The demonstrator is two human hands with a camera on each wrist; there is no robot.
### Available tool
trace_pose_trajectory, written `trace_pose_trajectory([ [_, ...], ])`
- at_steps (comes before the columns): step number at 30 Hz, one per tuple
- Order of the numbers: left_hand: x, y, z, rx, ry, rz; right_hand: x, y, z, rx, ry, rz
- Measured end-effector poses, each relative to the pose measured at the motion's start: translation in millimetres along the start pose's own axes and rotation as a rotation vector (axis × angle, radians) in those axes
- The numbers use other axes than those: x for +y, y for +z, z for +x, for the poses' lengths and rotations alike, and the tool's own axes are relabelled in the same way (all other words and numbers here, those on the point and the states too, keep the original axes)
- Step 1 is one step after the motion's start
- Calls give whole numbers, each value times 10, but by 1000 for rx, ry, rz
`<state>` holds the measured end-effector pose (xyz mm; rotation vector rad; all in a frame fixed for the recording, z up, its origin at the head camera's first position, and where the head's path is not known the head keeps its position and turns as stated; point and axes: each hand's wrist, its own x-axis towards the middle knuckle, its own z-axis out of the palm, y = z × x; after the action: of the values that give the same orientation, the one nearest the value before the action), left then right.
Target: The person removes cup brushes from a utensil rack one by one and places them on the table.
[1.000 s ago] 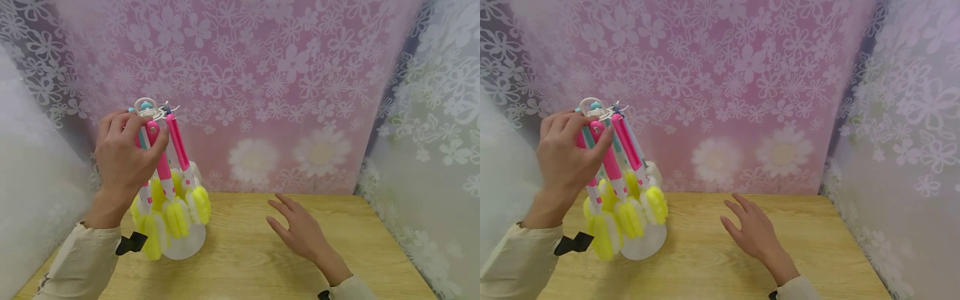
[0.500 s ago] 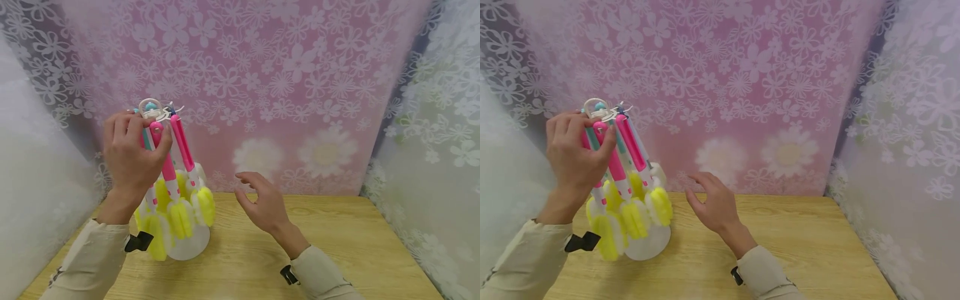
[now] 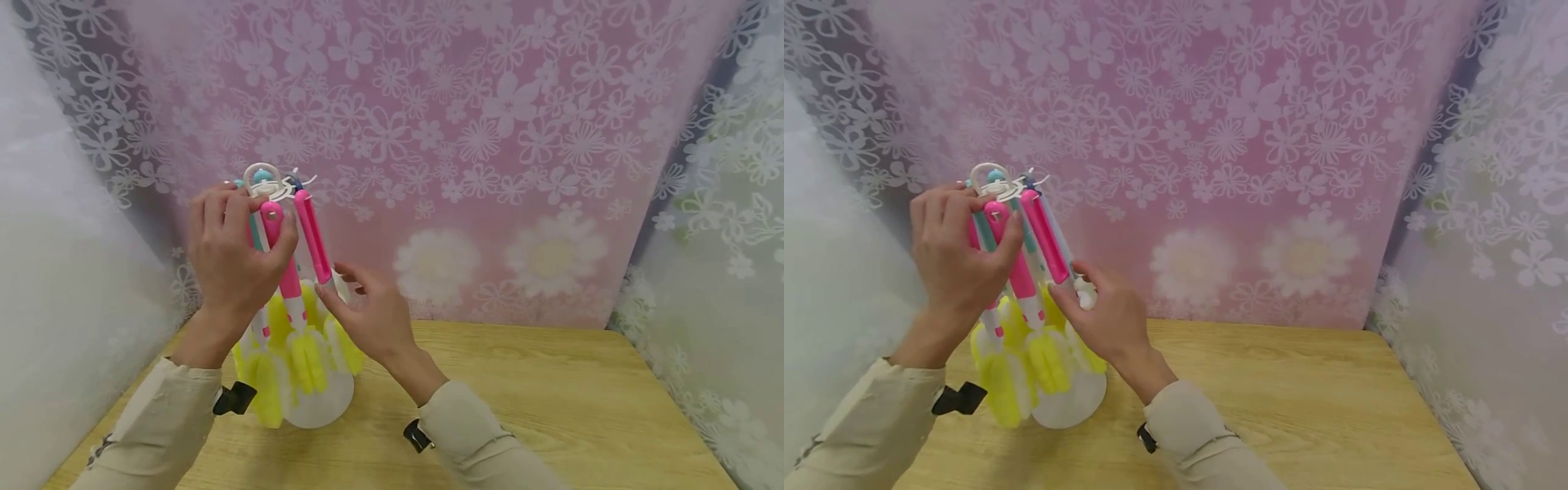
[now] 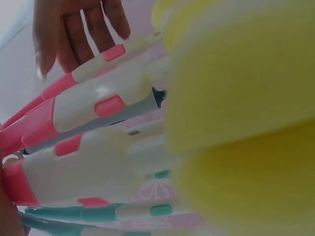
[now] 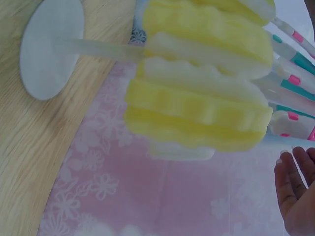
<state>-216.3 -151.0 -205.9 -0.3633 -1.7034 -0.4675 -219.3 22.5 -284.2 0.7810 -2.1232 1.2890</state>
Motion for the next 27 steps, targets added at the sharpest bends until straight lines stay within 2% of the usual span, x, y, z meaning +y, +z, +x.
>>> trace_pose_trajectory([
  [9,15,13,9,8,-19,-3,-87,89,136,96,-36,-41],
  [24,2,35,-3,3,-22,3,-65,-66,171,125,-7,-20],
  [27,-9,32,-11,-1,-26,9,-49,-105,168,128,11,15],
])
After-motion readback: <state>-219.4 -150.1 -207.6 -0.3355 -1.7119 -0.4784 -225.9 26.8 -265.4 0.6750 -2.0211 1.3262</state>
